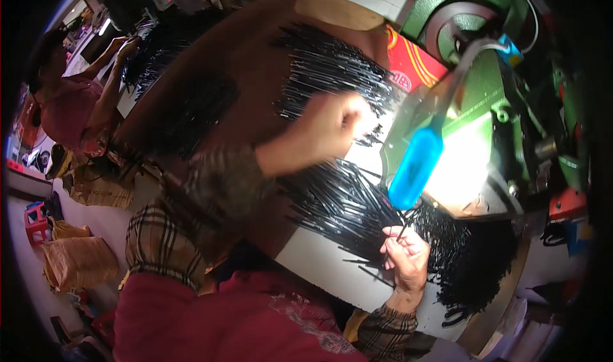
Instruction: The person aligns small black rods by hand, then inserts them into a machine press for crimping or assembly.
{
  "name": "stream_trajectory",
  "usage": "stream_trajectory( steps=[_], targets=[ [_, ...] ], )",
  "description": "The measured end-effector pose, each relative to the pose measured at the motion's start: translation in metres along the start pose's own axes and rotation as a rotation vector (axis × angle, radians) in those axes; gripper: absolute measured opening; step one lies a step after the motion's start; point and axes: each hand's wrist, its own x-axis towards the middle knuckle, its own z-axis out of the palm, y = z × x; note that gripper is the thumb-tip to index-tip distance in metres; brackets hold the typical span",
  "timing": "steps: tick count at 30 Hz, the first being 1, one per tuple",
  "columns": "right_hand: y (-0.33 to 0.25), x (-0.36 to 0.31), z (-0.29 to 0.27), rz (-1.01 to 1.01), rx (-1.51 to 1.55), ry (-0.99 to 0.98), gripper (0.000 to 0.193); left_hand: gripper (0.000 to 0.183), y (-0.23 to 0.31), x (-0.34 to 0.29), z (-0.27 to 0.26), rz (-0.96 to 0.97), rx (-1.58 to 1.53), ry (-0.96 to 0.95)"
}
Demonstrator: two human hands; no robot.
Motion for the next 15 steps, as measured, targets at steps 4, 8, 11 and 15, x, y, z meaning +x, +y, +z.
stream_trajectory(
  steps=[4,8,11,15],
  targets=[
    [-0.001,0.0,-0.001,0.03,0.118,-0.001,0.024,0.027,-0.057,0.098,-0.045,-0.134,0.569,0.154],
    [0.005,0.003,-0.003,0.021,0.114,-0.041,0.021,0.032,-0.127,0.15,-0.04,-0.177,0.664,0.218],
    [0.007,0.004,-0.002,0.055,0.081,-0.046,0.023,0.038,-0.148,0.167,-0.032,-0.022,0.703,0.06],
    [0.008,0.002,-0.003,0.062,0.106,-0.04,0.023,0.053,-0.172,0.17,-0.002,-0.098,1.019,-0.288]
  ],
)
